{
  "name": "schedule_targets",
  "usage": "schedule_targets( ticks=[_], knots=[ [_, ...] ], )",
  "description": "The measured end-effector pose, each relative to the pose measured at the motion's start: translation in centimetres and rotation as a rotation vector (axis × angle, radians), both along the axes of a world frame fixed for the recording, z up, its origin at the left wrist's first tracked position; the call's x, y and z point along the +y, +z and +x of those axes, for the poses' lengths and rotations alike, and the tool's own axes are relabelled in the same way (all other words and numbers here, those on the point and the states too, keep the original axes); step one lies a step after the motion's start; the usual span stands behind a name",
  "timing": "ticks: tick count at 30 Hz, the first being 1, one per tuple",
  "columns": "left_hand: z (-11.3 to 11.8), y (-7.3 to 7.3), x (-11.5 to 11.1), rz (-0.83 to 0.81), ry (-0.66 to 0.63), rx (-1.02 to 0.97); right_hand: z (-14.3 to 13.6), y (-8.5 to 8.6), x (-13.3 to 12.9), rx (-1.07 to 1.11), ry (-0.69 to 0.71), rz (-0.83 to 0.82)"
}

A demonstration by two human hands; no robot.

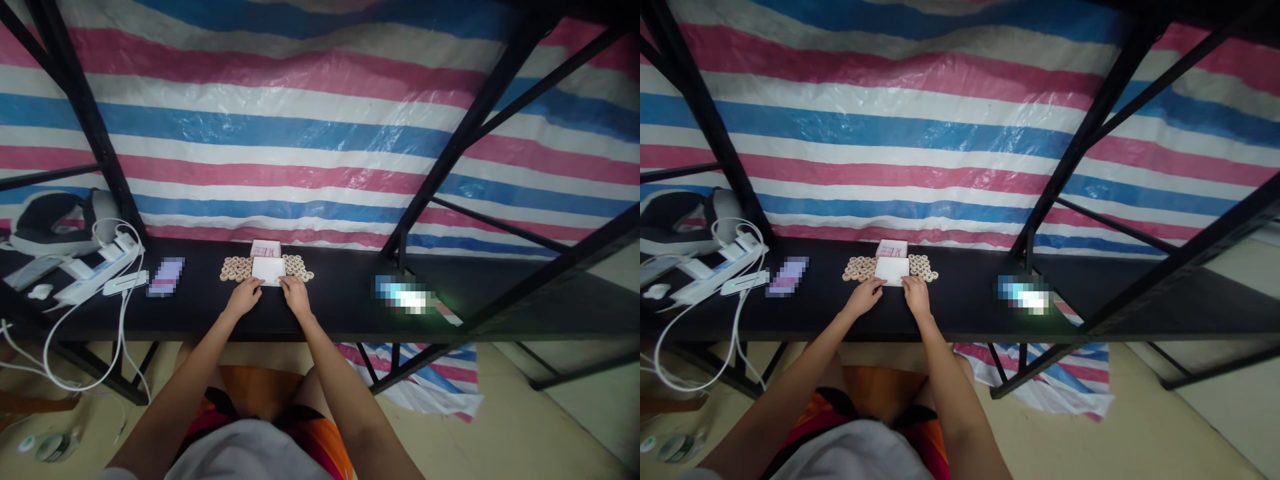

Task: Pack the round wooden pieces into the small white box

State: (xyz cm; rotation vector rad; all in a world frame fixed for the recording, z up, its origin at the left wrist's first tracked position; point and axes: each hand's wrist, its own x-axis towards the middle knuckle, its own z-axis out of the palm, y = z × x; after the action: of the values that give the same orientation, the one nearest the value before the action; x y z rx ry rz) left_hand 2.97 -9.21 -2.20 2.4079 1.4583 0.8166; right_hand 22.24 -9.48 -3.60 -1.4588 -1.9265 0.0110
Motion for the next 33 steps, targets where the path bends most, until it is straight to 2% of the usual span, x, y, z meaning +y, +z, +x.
schedule_targets(
  ticks=[13, 20, 24, 33],
  knots=[
    [-0.05, 0.0, -0.01, -0.001, -0.004, -0.005, -0.17, -0.04, -0.2, 0.057, 0.014, 0.015],
    [-0.01, 0.06, -0.05, 0.001, -0.007, -0.002, -0.27, 0.32, -0.53, -0.026, -0.039, 0.075],
    [0.0, -0.05, 0.02, 0.0, -0.008, 0.0, -0.57, 0.29, -0.66, -0.087, -0.024, 0.106],
    [-0.04, 0.03, -0.04, -0.002, -0.005, 0.007, -0.9, 0.39, -0.78, -0.158, -0.092, 0.066]
  ],
)
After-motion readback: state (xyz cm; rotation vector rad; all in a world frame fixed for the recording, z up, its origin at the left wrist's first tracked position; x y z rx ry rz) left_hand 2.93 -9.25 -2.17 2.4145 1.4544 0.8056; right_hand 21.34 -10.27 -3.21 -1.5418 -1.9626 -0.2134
